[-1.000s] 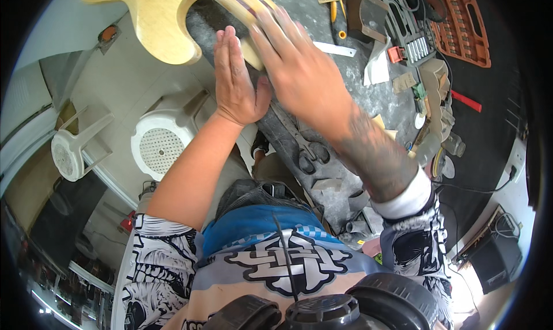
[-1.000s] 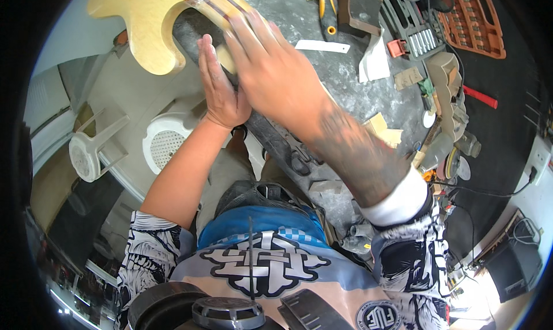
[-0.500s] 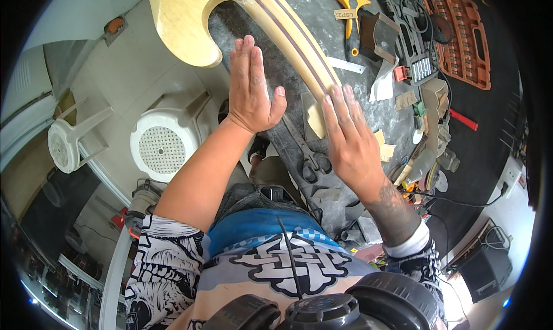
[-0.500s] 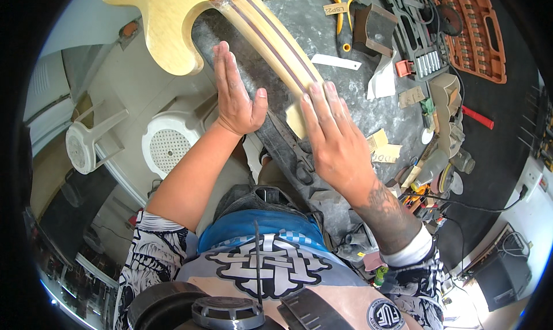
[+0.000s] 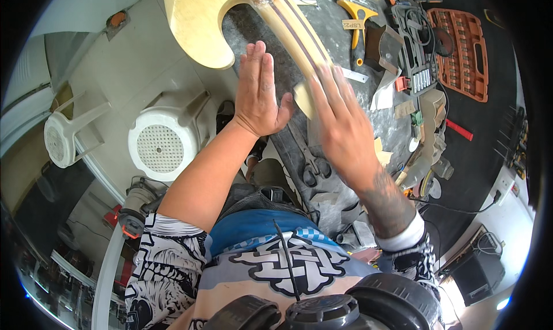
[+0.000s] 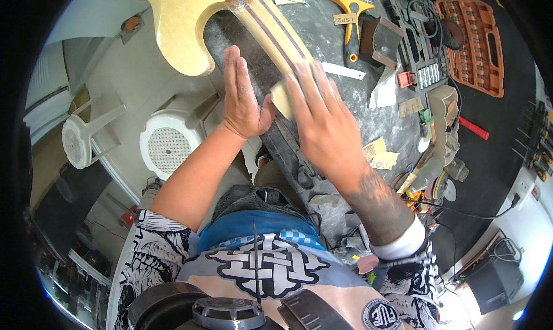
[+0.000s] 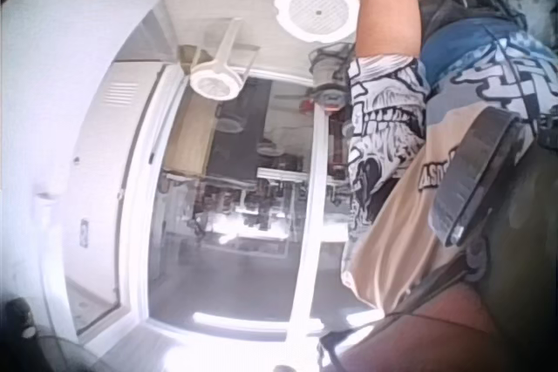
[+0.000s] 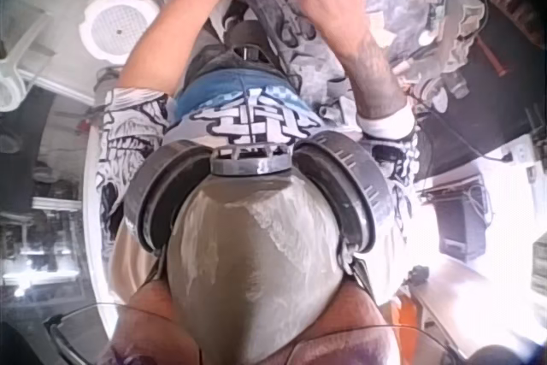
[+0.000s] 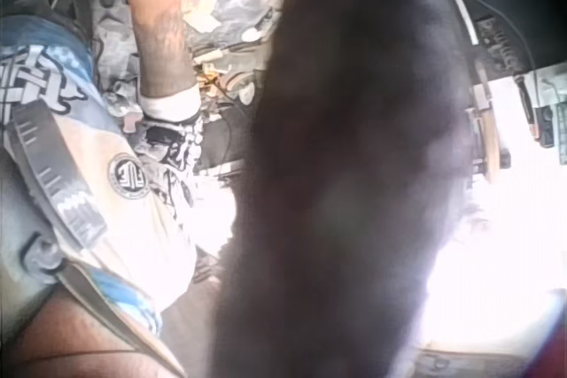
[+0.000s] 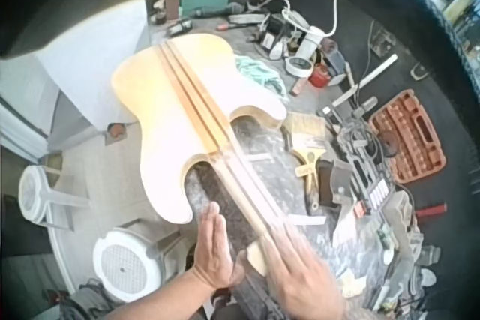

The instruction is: The person sands the neck and headstock of a light-colored wooden guitar using a sanding block. They hold the guitar neck with their left hand and rub the sanding block along the fretboard and edges with their right hand. The person rotates the neck to sand different sides and contours.

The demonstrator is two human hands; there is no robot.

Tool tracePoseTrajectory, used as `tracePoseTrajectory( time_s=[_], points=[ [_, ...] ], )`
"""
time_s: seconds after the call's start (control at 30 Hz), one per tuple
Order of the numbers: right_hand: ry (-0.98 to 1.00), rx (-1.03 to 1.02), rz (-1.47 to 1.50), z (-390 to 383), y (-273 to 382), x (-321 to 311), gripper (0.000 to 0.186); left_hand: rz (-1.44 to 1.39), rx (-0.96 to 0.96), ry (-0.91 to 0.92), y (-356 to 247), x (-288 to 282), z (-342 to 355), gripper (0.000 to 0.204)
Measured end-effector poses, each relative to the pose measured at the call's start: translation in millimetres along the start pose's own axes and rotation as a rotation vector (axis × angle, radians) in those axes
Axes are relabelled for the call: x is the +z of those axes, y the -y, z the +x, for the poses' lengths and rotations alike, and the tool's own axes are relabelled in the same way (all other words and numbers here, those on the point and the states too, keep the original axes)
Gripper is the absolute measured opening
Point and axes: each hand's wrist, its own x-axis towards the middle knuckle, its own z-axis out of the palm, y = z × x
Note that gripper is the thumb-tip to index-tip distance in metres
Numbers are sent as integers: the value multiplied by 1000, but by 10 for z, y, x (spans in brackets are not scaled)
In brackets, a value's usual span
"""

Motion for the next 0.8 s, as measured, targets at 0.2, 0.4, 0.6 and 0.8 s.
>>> tracePoseTrajectory(
  time_s=[0.2, 0.4, 0.6, 0.8],
  points=[
    [-62, -14, 67, 526, 0, 72, 61, -27, 12, -22, 24, 0, 20, 92],
    [-149, -35, 84, 884, -44, 178, 61, -26, 12, -39, 2, 42, 16, 95],
    [98, 101, -30, -175, 71, -93, 56, -72, -10, -21, 7, 11, -5, 91],
    [-105, -12, -2, 761, -20, 145, 58, -50, -3, -23, -11, 16, 11, 91]
  ],
)
